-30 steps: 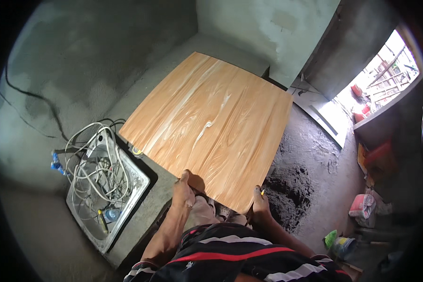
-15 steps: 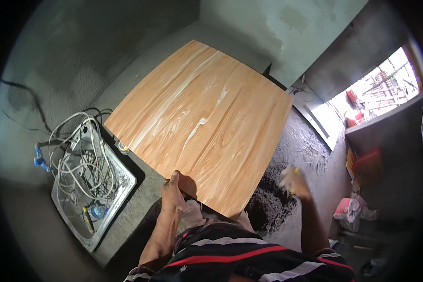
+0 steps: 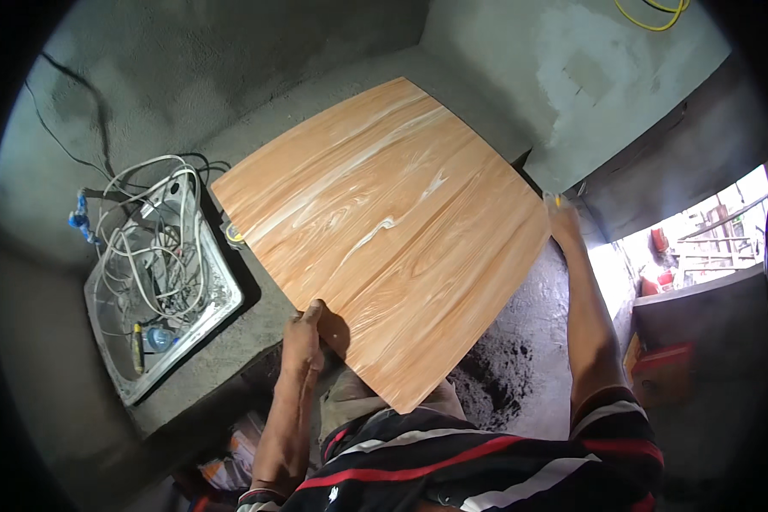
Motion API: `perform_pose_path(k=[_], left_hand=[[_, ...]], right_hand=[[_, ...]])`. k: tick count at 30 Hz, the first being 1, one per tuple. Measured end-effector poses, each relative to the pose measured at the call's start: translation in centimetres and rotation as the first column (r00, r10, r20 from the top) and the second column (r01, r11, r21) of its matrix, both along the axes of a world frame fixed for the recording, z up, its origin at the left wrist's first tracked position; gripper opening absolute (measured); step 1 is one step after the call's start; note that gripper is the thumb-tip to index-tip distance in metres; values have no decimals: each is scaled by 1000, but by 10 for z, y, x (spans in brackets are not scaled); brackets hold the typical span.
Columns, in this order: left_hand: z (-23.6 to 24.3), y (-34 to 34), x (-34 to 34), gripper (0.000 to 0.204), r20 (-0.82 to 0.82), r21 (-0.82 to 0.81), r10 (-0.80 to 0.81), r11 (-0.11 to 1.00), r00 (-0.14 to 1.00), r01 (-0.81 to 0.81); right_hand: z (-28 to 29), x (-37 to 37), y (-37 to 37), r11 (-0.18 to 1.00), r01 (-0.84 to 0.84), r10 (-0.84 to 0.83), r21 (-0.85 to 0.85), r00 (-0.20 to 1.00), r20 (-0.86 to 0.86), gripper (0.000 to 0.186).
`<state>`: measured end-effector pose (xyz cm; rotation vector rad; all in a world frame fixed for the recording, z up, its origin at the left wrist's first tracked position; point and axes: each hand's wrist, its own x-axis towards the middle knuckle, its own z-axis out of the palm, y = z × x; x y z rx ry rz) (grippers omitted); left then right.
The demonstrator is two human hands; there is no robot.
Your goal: The person unpacks a tile from a cardboard box, positions it on a countertop, and measures and marks the tile using a tape measure and a pencil.
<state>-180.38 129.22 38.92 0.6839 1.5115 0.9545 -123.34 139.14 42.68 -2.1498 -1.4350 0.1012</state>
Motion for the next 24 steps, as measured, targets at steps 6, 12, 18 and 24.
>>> perform_pose_path(k=[6,12,18,24], left_hand=[[14,0,20,28,190,-7,168,985,967,-170],[-11,11,48,27,269,63,269,953,925,-296],[8,0,53,32,-303,181,519,855,799,-487],[-6,5,61,41,-454,269,505,863,734,-428]], right_hand=[[-36,41,86,973,36,4,-226,985,172,57],[-76,179,140,866,-70,222,-496,942,254,70],[-68,51,151,865,-148,26,-480,967,-252,79],[-95,80,153,919,-278,162,-280,913,-374,73]])
